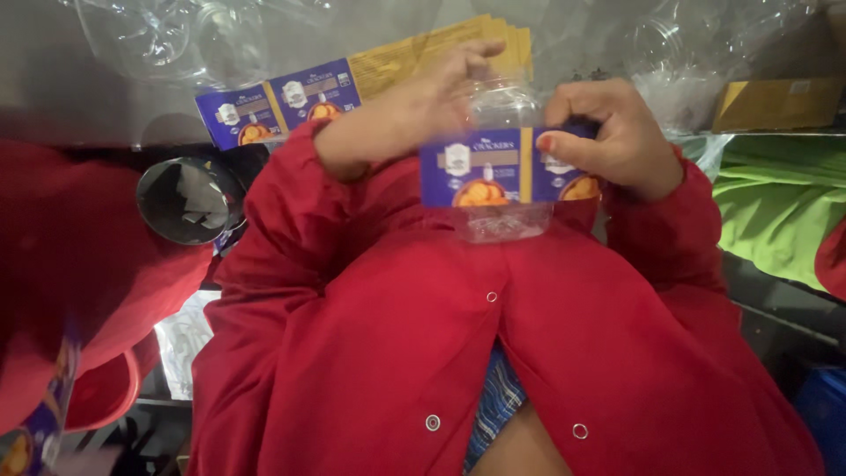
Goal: The person applies adhesive labels to clear plastic jars by hand.
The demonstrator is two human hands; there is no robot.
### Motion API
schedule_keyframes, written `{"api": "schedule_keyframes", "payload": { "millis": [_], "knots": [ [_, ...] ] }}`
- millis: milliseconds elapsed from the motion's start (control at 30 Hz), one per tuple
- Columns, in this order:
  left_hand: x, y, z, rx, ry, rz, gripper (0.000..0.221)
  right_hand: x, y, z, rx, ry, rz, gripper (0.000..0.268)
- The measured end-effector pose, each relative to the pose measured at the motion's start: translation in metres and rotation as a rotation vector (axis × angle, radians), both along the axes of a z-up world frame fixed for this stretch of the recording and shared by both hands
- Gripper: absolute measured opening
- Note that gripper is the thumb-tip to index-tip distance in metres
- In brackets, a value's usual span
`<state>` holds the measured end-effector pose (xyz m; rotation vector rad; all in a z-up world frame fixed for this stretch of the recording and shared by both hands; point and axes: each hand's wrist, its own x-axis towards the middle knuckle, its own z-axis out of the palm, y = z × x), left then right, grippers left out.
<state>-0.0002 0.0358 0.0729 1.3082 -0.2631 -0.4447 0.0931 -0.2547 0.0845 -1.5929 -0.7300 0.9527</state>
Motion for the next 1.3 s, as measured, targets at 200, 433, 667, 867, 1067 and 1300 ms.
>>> {"api": "schedule_keyframes", "payload": {
  "millis": [200, 433, 667, 867, 1067, 1300],
  "knots": [
    [0.003, -0.016, -0.024, 0.272, -0.123, -0.012, 0.075, 0.010, -0.011, -0.025, 0.079, 0.293, -0.013, 0.018],
    [0.017, 0.015, -0.042, -0.053, -0.182, -0.236, 0.087, 0.008, -0.022, -0.046, 0.207, 0.067, -0.007, 0.035],
    [0.002, -0.009, -0.064, -0.260, 0.152, 0.142, 0.054, -0.004, -0.003, -0.052, 0.257, 0.088, -0.039, 0.063],
    [0.001, -0.023, -0.052, -0.235, -0.064, 0.325, 0.034, -0.022, 0.044, -0.076, 0.430, -0.441, -0.838, 0.046],
    [-0.013, -0.034, -0.033, 0.155, -0.304, 0.452, 0.020, -0.023, 0.029, -0.058, 0.337, -1.567, -0.629, 0.031],
    [-0.021, -0.060, -0.028, -0.028, -0.105, 0.391, 0.024, -0.021, 0.001, -0.041, 0.247, -1.284, -0.505, 0.026]
  ]
}}
